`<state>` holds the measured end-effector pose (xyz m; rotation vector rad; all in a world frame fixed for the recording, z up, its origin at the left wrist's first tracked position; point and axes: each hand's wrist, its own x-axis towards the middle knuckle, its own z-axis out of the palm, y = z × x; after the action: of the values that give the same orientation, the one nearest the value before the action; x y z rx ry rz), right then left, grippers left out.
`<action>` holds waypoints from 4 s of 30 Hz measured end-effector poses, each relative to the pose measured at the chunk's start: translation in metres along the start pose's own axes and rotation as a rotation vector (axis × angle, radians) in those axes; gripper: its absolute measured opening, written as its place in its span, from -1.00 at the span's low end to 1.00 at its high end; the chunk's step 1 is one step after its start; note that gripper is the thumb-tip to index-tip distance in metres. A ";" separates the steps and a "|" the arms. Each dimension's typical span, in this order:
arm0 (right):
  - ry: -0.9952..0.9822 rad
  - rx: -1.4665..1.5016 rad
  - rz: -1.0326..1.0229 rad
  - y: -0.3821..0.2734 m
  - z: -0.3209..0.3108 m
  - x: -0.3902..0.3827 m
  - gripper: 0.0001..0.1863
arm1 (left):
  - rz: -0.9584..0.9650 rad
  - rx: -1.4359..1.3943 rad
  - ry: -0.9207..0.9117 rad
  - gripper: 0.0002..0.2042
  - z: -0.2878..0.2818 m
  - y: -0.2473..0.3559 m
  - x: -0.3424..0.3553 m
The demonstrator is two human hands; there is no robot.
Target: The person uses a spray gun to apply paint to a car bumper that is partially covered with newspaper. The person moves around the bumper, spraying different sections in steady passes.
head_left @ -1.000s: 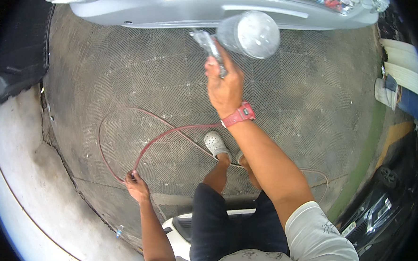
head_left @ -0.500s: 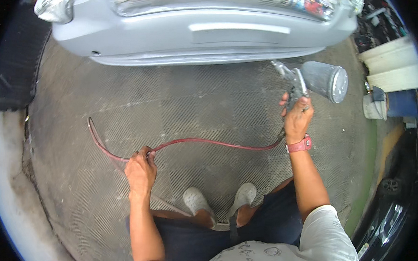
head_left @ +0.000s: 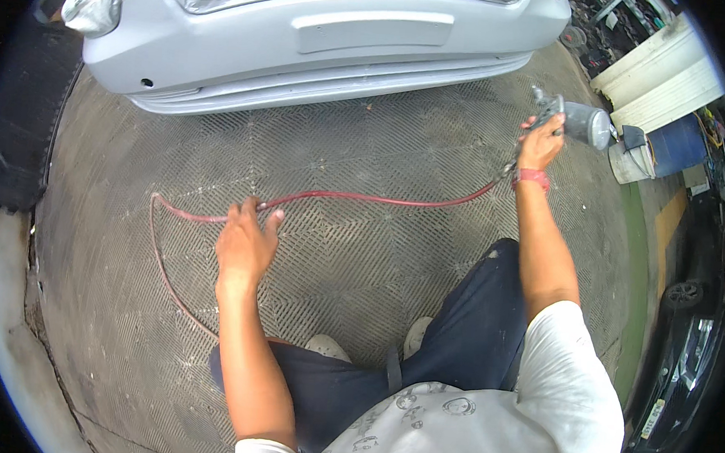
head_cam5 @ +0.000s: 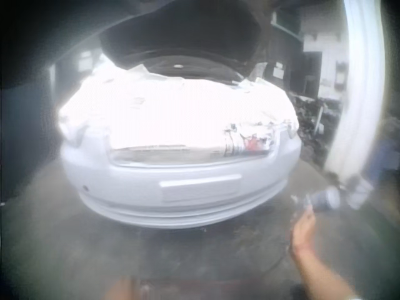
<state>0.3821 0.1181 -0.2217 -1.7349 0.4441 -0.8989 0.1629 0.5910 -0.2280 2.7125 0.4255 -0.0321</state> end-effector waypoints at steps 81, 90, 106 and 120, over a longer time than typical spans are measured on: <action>-0.766 0.566 -0.058 -0.076 0.258 -0.404 -0.48 | -0.347 -0.120 0.600 -0.39 -0.043 -0.059 0.020; -0.747 0.301 0.085 -0.062 0.227 -0.334 -0.45 | -0.305 -0.167 0.481 -0.40 -0.036 -0.052 0.025; -0.323 0.054 0.060 0.003 0.093 -0.097 -0.48 | -0.144 -0.132 0.058 -0.41 -0.008 0.016 0.026; -0.115 -0.172 -0.024 0.046 0.056 0.082 -0.30 | 0.007 -0.067 -0.116 -0.39 0.008 0.065 -0.003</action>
<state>0.4828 0.0824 -0.2430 -1.9419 0.4364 -0.7919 0.1795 0.5297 -0.2105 2.6301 0.3767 -0.1692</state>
